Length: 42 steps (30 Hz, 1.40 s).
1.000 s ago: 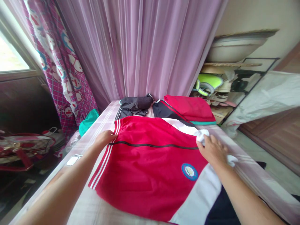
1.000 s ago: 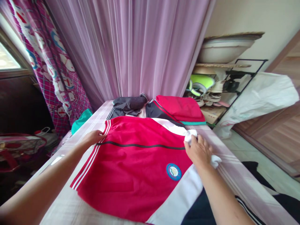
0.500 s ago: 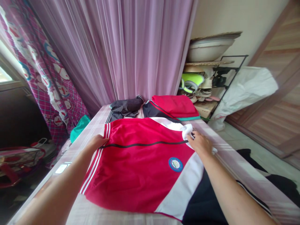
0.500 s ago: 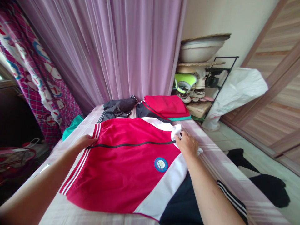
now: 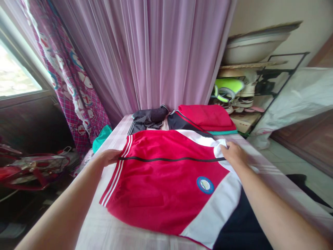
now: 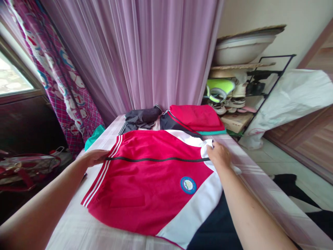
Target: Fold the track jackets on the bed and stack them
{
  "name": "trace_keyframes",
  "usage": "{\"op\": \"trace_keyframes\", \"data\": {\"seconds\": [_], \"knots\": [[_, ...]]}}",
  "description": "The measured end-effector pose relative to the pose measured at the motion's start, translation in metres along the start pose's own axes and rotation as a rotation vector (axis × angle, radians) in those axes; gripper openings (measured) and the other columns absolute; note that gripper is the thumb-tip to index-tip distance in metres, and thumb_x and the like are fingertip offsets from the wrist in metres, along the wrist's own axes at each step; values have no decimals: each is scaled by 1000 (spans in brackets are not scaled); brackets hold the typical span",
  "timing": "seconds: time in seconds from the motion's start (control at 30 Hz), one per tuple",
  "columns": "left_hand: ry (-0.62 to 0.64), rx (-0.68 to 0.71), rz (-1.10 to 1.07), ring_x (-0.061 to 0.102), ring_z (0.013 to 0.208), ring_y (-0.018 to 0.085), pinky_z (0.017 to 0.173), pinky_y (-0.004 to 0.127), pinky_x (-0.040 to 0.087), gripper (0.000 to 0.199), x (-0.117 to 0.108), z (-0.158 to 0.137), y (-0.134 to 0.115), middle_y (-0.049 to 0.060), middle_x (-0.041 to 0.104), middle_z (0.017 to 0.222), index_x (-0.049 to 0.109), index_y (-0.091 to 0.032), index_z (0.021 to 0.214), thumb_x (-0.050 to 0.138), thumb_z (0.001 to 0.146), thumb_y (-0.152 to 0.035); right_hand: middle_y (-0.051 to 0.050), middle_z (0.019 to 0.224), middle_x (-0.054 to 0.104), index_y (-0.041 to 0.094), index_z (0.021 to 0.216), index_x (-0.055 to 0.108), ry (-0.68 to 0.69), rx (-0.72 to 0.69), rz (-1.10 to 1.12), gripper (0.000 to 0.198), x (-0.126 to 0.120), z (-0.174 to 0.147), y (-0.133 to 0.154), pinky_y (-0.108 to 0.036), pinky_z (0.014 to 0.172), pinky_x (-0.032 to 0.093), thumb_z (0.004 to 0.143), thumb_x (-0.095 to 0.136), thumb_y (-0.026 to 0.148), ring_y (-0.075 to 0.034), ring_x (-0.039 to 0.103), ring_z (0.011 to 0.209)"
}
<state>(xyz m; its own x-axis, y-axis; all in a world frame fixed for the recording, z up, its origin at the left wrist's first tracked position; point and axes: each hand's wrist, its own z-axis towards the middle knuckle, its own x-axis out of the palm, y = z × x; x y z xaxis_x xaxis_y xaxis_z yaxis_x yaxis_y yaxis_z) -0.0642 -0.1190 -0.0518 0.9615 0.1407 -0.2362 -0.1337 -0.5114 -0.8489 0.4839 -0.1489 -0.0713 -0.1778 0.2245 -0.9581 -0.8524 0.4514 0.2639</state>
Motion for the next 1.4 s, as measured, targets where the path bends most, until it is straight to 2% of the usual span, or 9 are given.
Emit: {"op": "trace_keyframes", "data": {"seconds": [0.23, 0.4, 0.53, 0.77, 0.97, 1.07, 1.17, 1.27, 1.4], "knots": [[69, -67, 81, 65, 61, 15, 57, 23, 58, 18, 13, -8, -4, 3, 68, 66, 64, -17, 70, 80, 62, -15, -18, 101, 73, 14, 126, 64, -92, 15, 53, 47, -4, -11, 5, -35, 72, 48, 96, 37, 39, -30, 68, 87], [-34, -6, 194, 65, 62, 16, 56, 23, 55, 12, 17, -6, -3, -1, 63, 59, 61, -19, 68, 72, 67, -19, -20, 98, 72, 14, 130, 62, -132, -55, 35, 50, -6, -3, -1, -40, 75, 49, 96, 35, 39, -33, 67, 85], [-129, 53, 285, 67, 69, 18, 59, 23, 53, 8, 6, -11, 0, -3, 62, 59, 60, -19, 70, 68, 68, -21, -22, 100, 72, 14, 130, 61, -57, 17, -40, 52, -7, 0, -13, -44, 74, 51, 96, 32, 41, -36, 68, 88], [-96, 69, 409, 71, 87, 24, 70, 31, 57, 31, 16, -27, 3, 6, 75, 86, 65, -18, 87, 64, 76, -48, -27, 105, 70, 8, 128, 60, 15, -6, -76, 59, -1, -10, -13, -50, 79, 52, 96, 27, 45, -39, 68, 94], [-326, 374, 948, 66, 111, 27, 95, 35, 50, 45, 21, -27, 14, 13, 71, 118, 62, -14, 120, 60, 79, -32, -21, 104, 71, 12, 135, 54, -12, -45, -125, 55, -7, -16, -10, -43, 78, 51, 95, 36, 44, -33, 69, 92], [-300, 324, 1052, 66, 112, 28, 95, 36, 50, 46, 12, -29, 19, 15, 70, 121, 61, -12, 125, 55, 83, -30, -19, 107, 70, 14, 133, 54, 9, -67, -179, 52, -10, -17, -8, -41, 75, 50, 93, 43, 43, -32, 68, 93], [-359, 303, 1138, 64, 117, 31, 96, 37, 50, 54, 14, -36, 18, 19, 65, 128, 52, -9, 136, 53, 84, -24, -20, 113, 67, 13, 129, 58, -148, -203, -217, 45, -12, -16, 1, -41, 79, 49, 92, 47, 35, -32, 65, 98], [-421, 493, 1185, 58, 125, 29, 104, 40, 45, 56, 34, -46, 17, 20, 57, 140, 44, -9, 145, 44, 90, -20, -18, 120, 65, 15, 126, 62, -301, -394, -160, 39, -11, -8, 20, -41, 86, 47, 91, 49, 27, -31, 62, 105], [-348, 758, 1237, 45, 138, 28, 116, 46, 33, 48, 72, -50, 27, 12, 51, 149, 53, -18, 140, 40, 96, -34, -14, 114, 69, 18, 119, 67, -274, -503, -34, 34, -7, 9, 59, -37, 90, 47, 91, 50, 26, -27, 62, 104]]}}
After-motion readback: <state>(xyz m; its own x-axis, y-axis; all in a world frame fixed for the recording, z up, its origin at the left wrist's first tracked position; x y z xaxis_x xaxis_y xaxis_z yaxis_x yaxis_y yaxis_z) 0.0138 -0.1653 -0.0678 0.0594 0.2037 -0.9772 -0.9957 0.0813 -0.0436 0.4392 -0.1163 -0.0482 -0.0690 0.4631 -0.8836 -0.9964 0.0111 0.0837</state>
